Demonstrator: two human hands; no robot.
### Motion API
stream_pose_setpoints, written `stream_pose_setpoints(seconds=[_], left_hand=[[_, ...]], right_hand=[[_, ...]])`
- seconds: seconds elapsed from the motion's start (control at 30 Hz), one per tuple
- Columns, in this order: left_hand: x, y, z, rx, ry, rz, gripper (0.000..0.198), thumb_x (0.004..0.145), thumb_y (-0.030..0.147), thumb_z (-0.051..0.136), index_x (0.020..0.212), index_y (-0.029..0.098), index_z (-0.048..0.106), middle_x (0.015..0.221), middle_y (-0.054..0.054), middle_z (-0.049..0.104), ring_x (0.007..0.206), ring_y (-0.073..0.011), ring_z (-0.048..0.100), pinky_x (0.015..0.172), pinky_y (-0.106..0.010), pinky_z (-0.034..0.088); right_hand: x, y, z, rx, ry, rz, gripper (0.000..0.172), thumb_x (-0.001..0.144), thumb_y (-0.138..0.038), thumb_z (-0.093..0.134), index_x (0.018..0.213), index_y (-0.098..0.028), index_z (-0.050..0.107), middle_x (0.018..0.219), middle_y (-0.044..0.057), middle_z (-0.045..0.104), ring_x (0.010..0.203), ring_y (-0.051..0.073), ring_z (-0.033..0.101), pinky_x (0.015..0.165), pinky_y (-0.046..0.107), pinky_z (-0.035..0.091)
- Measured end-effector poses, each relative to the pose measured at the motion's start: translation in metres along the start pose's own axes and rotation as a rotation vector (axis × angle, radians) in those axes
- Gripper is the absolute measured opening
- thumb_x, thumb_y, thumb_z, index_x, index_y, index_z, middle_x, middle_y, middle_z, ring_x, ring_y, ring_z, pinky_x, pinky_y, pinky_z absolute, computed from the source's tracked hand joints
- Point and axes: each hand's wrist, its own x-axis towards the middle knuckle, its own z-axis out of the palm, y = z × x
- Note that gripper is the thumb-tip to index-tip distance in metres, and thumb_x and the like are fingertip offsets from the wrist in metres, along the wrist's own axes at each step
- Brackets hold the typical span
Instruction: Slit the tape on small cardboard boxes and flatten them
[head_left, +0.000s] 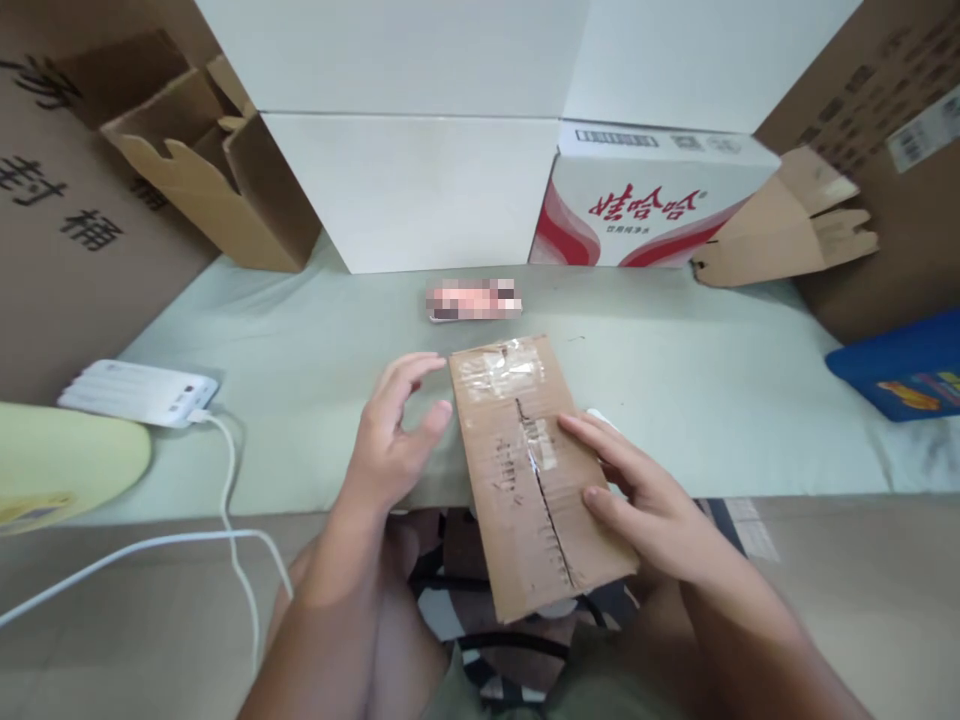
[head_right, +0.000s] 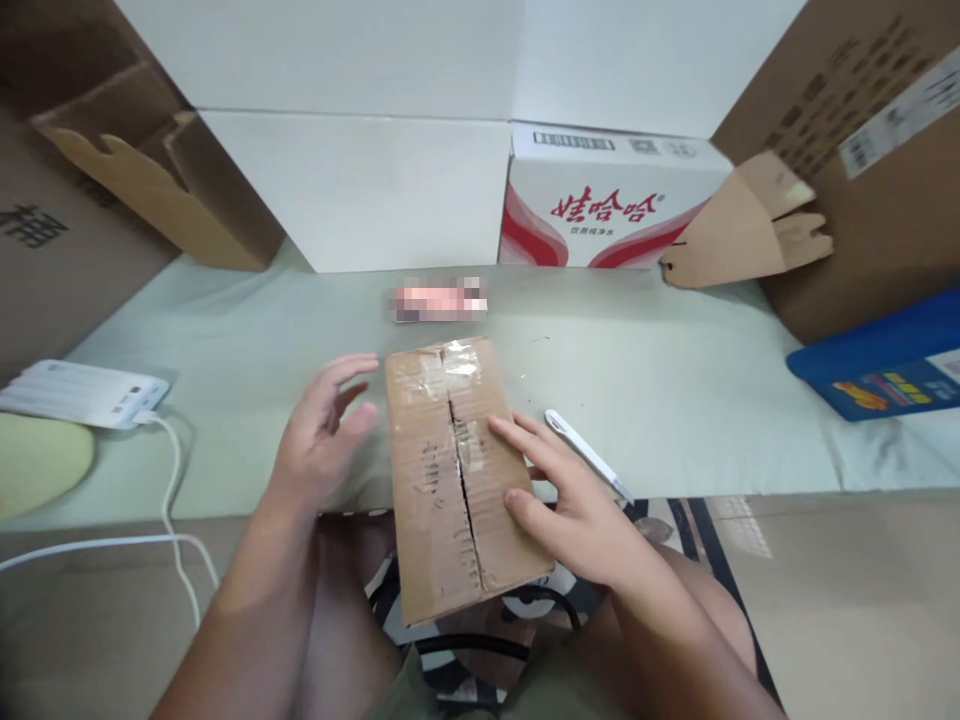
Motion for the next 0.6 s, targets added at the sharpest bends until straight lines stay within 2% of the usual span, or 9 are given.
stream_pose_setpoints(seconds=[0.07, 0.13, 0.27, 0.43, 0.6], left_hand=[[-0.002, -0.001, 0.007, 0.006, -0.046, 0.220, 0.042, 0.095, 0.051, 0.058, 0.126, 0.025, 0.068, 0.149, -0.012, 0.058, 0.142, -0.0305, 0.054, 0.121, -0.051, 0.044], [-0.003, -0.002, 0.014, 0.038, -0.107, 0.301, 0.039, 0.098, 0.047, 0.054, 0.128, 0.027, 0.068, 0.155, -0.011, 0.050, 0.147, -0.0307, 0.048, 0.124, -0.053, 0.041], [-0.005, -0.005, 0.022, 0.066, -0.136, 0.289, 0.037, 0.099, 0.044, 0.051, 0.129, 0.027, 0.066, 0.155, -0.011, 0.045, 0.148, -0.0314, 0.045, 0.126, -0.054, 0.039], [-0.005, -0.004, 0.021, 0.070, -0.115, 0.309, 0.035, 0.100, 0.043, 0.050, 0.127, 0.028, 0.065, 0.154, -0.012, 0.046, 0.147, -0.0320, 0.046, 0.126, -0.054, 0.039], [-0.005, -0.004, 0.022, 0.102, -0.104, 0.292, 0.040, 0.100, 0.052, 0.046, 0.125, 0.028, 0.065, 0.154, -0.011, 0.047, 0.148, -0.0337, 0.044, 0.127, -0.056, 0.035]], right_hand=[[0.000, 0.001, 0.001, -0.003, 0.017, -0.018, 0.055, 0.098, -0.052, 0.060, 0.153, -0.042, 0.055, 0.164, 0.006, 0.050, 0.154, 0.034, 0.044, 0.107, 0.051, 0.059], [0.001, 0.001, 0.000, 0.004, 0.013, -0.022, 0.054, 0.098, -0.049, 0.061, 0.152, -0.042, 0.056, 0.165, 0.006, 0.049, 0.152, 0.034, 0.048, 0.105, 0.049, 0.060], [0.003, -0.002, -0.005, 0.025, -0.016, -0.003, 0.051, 0.096, -0.045, 0.062, 0.146, -0.038, 0.062, 0.164, 0.007, 0.049, 0.151, 0.033, 0.048, 0.103, 0.045, 0.060], [0.006, -0.006, -0.010, 0.012, -0.019, -0.041, 0.043, 0.093, -0.040, 0.065, 0.136, -0.036, 0.066, 0.160, 0.008, 0.050, 0.151, 0.032, 0.048, 0.109, 0.048, 0.056], [0.009, -0.007, -0.008, 0.019, -0.010, -0.076, 0.040, 0.093, -0.040, 0.064, 0.132, -0.034, 0.067, 0.158, 0.009, 0.052, 0.147, 0.033, 0.051, 0.104, 0.047, 0.058]])
